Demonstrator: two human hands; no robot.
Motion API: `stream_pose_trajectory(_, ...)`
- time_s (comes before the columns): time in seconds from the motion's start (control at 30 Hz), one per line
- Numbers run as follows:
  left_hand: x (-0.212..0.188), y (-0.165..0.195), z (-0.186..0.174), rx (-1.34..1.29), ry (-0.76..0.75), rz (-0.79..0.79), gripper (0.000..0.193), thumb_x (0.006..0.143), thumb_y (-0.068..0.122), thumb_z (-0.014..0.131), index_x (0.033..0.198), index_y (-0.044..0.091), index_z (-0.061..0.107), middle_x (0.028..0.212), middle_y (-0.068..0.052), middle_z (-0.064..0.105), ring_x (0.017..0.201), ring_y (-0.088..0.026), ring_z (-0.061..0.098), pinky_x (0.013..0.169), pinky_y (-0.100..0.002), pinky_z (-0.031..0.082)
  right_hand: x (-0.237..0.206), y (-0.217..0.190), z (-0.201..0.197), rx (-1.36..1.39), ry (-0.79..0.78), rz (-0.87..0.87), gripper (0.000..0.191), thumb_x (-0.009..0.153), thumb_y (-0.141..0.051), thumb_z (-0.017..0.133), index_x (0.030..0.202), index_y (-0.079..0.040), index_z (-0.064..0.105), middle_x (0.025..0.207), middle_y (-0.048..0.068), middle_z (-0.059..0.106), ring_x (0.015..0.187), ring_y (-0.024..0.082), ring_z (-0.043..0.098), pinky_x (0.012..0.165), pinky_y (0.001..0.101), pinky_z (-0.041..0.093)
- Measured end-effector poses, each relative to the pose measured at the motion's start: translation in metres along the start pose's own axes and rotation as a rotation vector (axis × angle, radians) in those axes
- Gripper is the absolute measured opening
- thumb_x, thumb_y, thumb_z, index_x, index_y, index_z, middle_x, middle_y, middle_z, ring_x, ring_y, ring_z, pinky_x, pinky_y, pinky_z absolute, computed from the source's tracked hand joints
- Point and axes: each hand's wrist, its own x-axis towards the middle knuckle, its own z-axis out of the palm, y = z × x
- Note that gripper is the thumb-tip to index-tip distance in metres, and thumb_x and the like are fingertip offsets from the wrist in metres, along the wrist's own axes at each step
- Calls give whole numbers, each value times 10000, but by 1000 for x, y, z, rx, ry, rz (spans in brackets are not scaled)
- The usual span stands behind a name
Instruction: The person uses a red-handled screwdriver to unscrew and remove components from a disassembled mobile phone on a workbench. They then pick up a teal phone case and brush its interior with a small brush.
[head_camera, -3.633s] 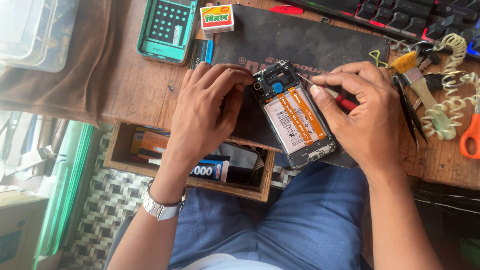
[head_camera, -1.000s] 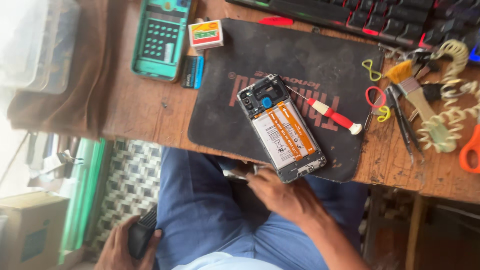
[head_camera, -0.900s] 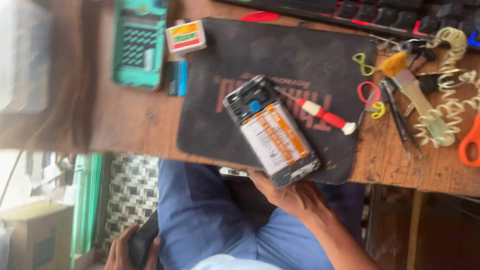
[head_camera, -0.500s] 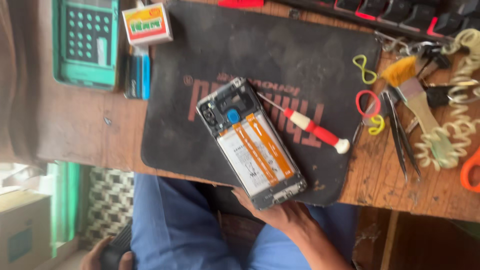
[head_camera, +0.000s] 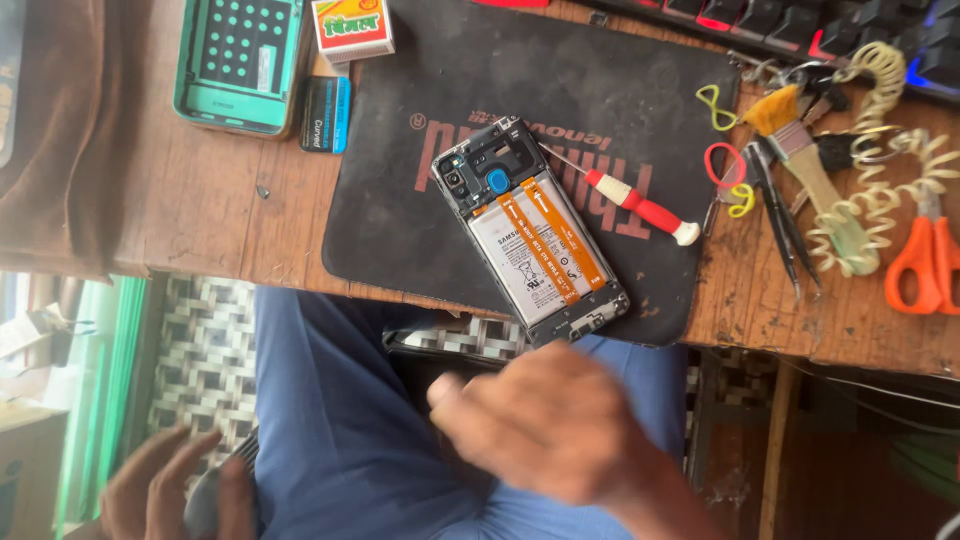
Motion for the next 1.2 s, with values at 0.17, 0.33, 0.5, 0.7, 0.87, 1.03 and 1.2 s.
stream_pose_trajectory(0.17,119,117,13,-440,62,297,361,861,100,866,1185,94,708,1258,-133,623,1172,-268,649,989,-394,551,32,22,-59,-144,110,284,189,912,-99,834,1061,-79,720,950,18,727,802,161,689,673,297,548)
stream_pose_trajectory(0.33,245,176,34,-730,-193,523,272,995,42,691,1257,17,622,1189,-184,631,990,-333,686,835,-380,573,51,68,-69,-425,17,372,260,902,-154,888,1102,-37,769,1019,98,731,924,274,668,826,376,548)
stream_pose_trajectory(0.5,287,174,47,-718,-348,673,159,1029,21,647,1188,8,654,1104,-148,692,908,-326,705,789,-415,548,43,91,-52,-313,3,425,288,866,-187,896,1077,-35,771,1018,94,718,935,246,685,831,369,538)
stream_pose_trajectory(0.7,270,154,60,-750,-394,670,144,1005,-8,630,1139,9,682,1047,-147,694,909,-321,705,783,-404,553,33,95,-48,-377,-67,434,261,878,-146,891,1097,-53,784,1016,75,712,926,214,684,801,328,550)
stream_pose_trajectory(0.87,274,136,71,-869,-415,629,154,987,4,666,1141,14,673,1029,-120,698,915,-293,718,790,-369,570,28,93,-42,-375,-88,505,167,961,-88,859,1097,-39,776,1056,79,705,900,160,686,778,274,560)
stream_pose_trajectory(1.03,277,130,81,-961,-414,662,143,977,24,696,1119,39,686,1045,-106,702,954,-304,710,817,-377,562,12,91,-35,-259,-24,624,113,1046,-34,751,1150,6,731,1123,114,662,886,149,662,771,232,548)
stream_pose_trajectory(1.2,276,129,83,-983,-429,631,138,961,11,665,1093,39,692,1020,-109,688,931,-307,701,789,-386,555,-1,97,-39,-271,69,657,115,1161,-33,653,1236,46,615,1088,84,647,857,113,589,799,190,474)
